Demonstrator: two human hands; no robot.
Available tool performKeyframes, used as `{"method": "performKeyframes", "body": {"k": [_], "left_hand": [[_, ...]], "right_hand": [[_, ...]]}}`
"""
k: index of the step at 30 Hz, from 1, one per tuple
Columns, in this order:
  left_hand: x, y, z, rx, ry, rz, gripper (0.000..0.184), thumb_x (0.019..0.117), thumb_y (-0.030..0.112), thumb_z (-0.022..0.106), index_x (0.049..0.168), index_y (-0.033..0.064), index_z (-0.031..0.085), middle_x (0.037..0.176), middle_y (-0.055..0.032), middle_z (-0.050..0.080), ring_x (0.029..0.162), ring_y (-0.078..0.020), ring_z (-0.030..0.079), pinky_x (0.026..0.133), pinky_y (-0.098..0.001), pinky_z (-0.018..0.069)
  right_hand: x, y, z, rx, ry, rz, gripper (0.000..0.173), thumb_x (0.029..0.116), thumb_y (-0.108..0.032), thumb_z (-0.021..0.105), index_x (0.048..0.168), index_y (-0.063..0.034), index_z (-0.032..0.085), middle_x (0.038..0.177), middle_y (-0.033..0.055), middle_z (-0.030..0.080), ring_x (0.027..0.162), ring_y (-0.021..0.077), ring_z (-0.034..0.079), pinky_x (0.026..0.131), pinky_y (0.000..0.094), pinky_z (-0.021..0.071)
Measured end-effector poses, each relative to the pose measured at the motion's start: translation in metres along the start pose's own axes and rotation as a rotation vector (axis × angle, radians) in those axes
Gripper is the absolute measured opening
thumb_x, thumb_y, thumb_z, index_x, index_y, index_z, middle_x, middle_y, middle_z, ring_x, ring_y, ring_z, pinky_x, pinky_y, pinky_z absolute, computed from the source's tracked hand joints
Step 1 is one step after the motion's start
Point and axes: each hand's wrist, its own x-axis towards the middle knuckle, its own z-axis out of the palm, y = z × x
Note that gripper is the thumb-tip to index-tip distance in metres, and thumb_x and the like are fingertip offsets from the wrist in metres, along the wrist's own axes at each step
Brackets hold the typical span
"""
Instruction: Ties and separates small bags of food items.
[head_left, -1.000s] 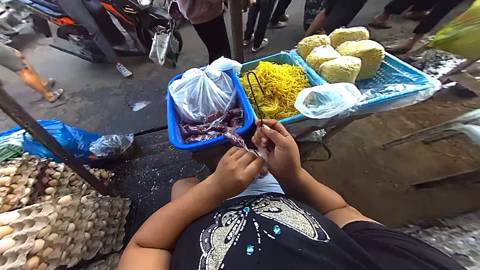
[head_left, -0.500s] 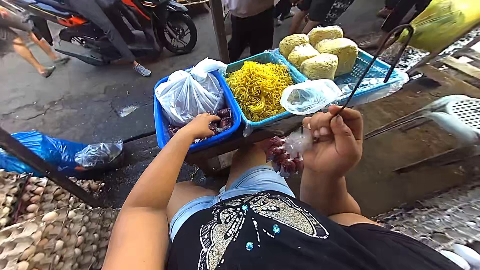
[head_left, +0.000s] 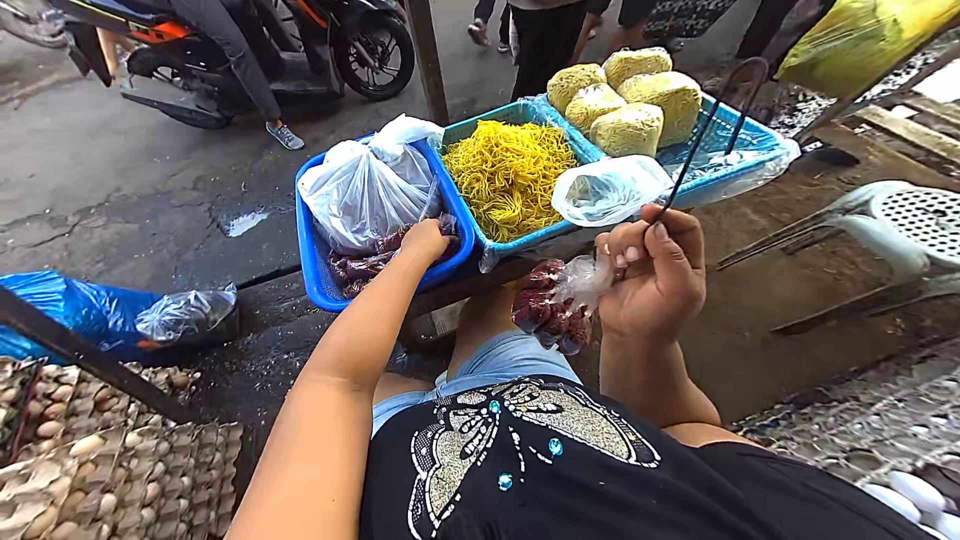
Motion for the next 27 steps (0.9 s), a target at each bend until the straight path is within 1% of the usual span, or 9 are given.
{"method": "performKeyframes", "body": {"k": [4,6,9,12,15,19,21,23,27], "left_hand": [[0.010,-0.015,-0.001,-0.080,-0.012,0.147,0.033,0.1056,0.025,0.053,0.112,-0.0024,0.071,0.119,-0.0263,0.067,0.119,-0.0420,0.062,0.100,-0.0647,0.0449],[0.013,-0.017,0.000,-0.117,-0.048,0.194,0.033,0.1047,0.022,0.057,0.123,-0.0034,0.067,0.127,-0.0277,0.064,0.124,-0.0420,0.058,0.106,-0.0620,0.0422],[0.000,-0.011,-0.001,-0.060,0.120,0.026,0.041,0.1014,0.027,0.060,0.131,-0.0020,0.061,0.134,-0.0301,0.058,0.125,-0.0465,0.058,0.100,-0.0660,0.0476],[-0.002,-0.016,-0.015,-0.148,0.313,-0.081,0.046,0.0954,0.024,0.065,0.132,-0.0032,0.061,0.139,-0.0331,0.052,0.131,-0.0512,0.049,0.102,-0.0688,0.0431],[0.011,-0.041,-0.022,-0.109,0.152,0.000,0.069,0.0906,0.025,0.071,0.150,0.0010,0.046,0.153,-0.0302,0.042,0.143,-0.0510,0.037,0.109,-0.0738,0.0328],[0.004,-0.048,-0.011,0.103,-0.025,0.160,0.055,0.0903,0.024,0.072,0.142,0.0113,0.060,0.165,-0.0240,0.027,0.153,-0.0484,0.018,0.112,-0.0757,0.0232],[0.001,-0.052,-0.009,0.085,-0.037,0.260,0.034,0.0992,0.021,0.064,0.130,0.0072,0.068,0.153,-0.0219,0.048,0.147,-0.0441,0.036,0.113,-0.0719,0.0278],[-0.007,-0.059,-0.016,0.014,-0.022,0.311,0.029,0.1069,0.017,0.050,0.124,0.0024,0.069,0.132,-0.0215,0.065,0.130,-0.0400,0.057,0.110,-0.0654,0.0390],[-0.034,-0.078,-0.050,-0.247,0.176,0.279,0.029,0.1071,0.013,0.049,0.120,-0.0003,0.071,0.123,-0.0203,0.070,0.121,-0.0355,0.064,0.108,-0.0596,0.0439]], "right_hand": [[-0.001,0.001,0.001,0.004,-0.013,0.017,0.025,0.1044,-0.013,0.046,0.108,-0.0199,0.070,0.070,-0.0098,0.060,0.061,0.0021,0.055,0.063,0.0199,0.0498],[0.000,0.000,-0.001,0.005,-0.010,0.015,0.025,0.1044,-0.014,0.047,0.109,-0.0201,0.070,0.070,-0.0096,0.060,0.061,0.0022,0.056,0.062,0.0200,0.0499],[-0.001,0.002,-0.002,0.014,-0.008,0.024,0.024,0.1043,-0.014,0.047,0.108,-0.0198,0.070,0.070,-0.0093,0.060,0.061,0.0024,0.056,0.063,0.0201,0.0501],[-0.002,0.003,-0.004,0.016,0.003,0.032,0.024,0.1045,-0.014,0.047,0.108,-0.0191,0.071,0.069,-0.0088,0.060,0.061,0.0028,0.056,0.063,0.0208,0.0506],[-0.004,0.003,-0.006,0.014,0.004,0.025,0.024,0.1044,-0.014,0.047,0.108,-0.0193,0.071,0.070,-0.0091,0.061,0.061,0.0024,0.056,0.063,0.0202,0.0506],[-0.004,0.005,-0.004,0.017,0.002,0.025,0.026,0.1043,-0.013,0.046,0.108,-0.0209,0.071,0.072,-0.0100,0.062,0.063,0.0014,0.057,0.064,0.0197,0.0510],[-0.005,0.007,-0.003,0.019,0.009,0.034,0.026,0.1043,-0.013,0.047,0.108,-0.0213,0.071,0.072,-0.0099,0.063,0.063,0.0013,0.057,0.064,0.0194,0.0513],[-0.006,0.007,-0.004,0.013,0.012,0.036,0.025,0.1042,-0.013,0.047,0.108,-0.0204,0.070,0.072,-0.0094,0.062,0.062,0.0019,0.057,0.064,0.0196,0.0510],[-0.006,0.010,-0.006,0.002,0.000,0.038,0.025,0.1042,-0.013,0.047,0.109,-0.0200,0.070,0.072,-0.0092,0.062,0.063,0.0025,0.058,0.064,0.0203,0.0515]]}}
